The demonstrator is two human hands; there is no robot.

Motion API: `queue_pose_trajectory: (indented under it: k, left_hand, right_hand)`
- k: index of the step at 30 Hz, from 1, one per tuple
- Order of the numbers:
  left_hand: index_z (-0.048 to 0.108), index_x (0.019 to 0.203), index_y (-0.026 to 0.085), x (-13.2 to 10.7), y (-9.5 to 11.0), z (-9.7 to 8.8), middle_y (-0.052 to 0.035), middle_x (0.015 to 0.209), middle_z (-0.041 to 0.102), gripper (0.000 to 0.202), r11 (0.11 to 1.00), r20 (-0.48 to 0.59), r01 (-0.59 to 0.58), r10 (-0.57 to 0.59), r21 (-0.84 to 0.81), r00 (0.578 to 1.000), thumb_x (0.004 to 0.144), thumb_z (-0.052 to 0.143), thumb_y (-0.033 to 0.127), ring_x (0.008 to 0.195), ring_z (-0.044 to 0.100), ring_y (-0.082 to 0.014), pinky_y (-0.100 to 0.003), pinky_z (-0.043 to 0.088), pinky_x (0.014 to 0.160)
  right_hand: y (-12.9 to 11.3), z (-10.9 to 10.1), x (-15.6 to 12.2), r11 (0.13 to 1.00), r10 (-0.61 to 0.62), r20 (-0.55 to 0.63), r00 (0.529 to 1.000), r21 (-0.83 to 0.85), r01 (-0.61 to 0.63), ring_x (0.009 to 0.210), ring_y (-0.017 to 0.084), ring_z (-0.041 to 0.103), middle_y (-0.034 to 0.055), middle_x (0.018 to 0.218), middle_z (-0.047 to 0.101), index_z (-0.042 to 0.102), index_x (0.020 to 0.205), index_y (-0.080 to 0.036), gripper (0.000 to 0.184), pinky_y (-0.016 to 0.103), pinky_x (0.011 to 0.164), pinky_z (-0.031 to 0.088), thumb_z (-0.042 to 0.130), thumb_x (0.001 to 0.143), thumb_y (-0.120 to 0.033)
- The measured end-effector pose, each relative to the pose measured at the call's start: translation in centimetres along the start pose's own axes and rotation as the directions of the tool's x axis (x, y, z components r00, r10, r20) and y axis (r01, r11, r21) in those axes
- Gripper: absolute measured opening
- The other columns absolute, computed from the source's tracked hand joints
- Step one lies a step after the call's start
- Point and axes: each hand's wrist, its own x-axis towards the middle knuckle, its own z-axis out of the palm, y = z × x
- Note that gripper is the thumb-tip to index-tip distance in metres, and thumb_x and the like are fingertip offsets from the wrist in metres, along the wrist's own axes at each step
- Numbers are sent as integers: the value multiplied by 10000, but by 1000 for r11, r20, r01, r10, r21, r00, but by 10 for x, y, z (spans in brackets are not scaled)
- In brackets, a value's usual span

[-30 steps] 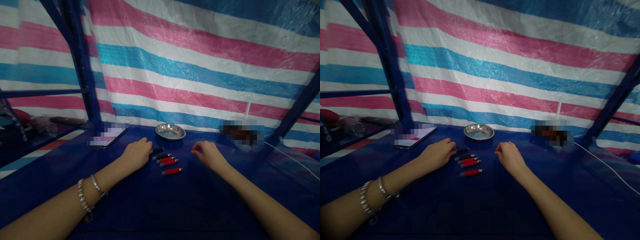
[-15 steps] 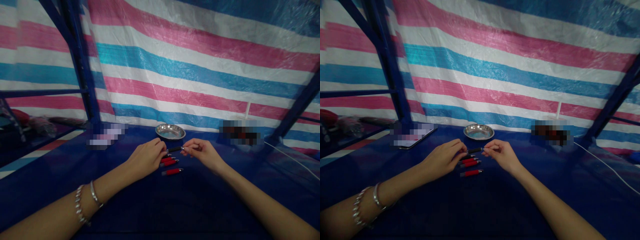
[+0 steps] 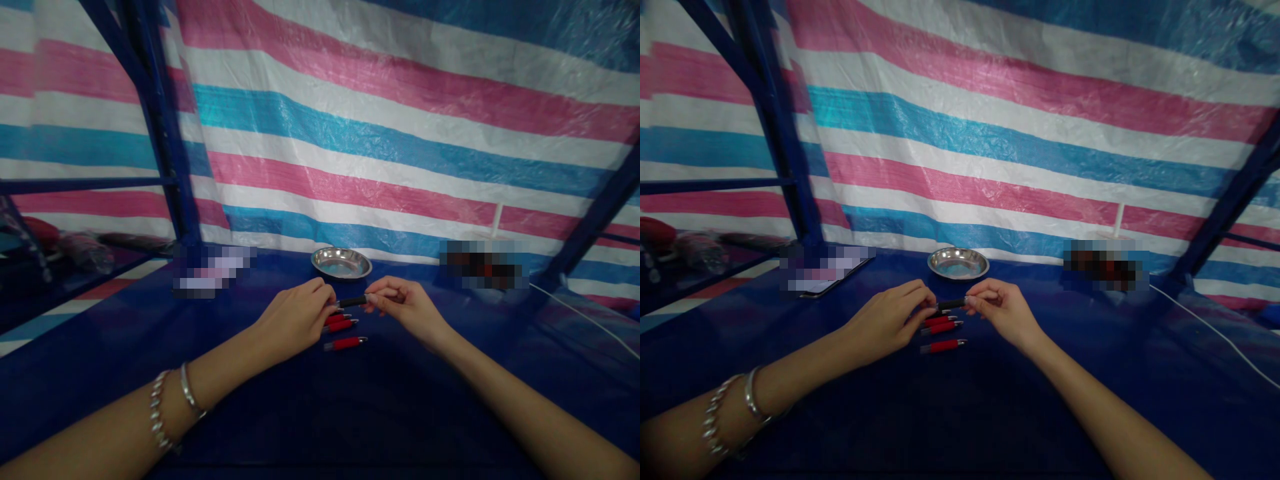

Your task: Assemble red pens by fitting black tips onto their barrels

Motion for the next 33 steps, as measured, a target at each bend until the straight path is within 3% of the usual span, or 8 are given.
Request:
queue_pose_trajectory:
  k: [8,33]
  left_hand:
    - [491,872,200,2,-1,0,-3,884,518,177,999,-9,37,-37,30,999,830,333,266,772,534,-118,-222,389,613]
    - [507,869,185,1,0,1,-18,879,527,186,999,5,26,-26,30,1000,826,337,248,778,538,-122,-223,392,620]
  right_hand:
    - [-2,-1,-1,1000,-9,-12,1000,13,9,632,100,577,42,716,636,526,799,-132,177,205,542,377,582,699,-268]
    - [-3,2,-2,999,-35,-3,999,-18,35,638,108,594,3,668,616,533,755,-158,168,224,574,441,608,664,-276]
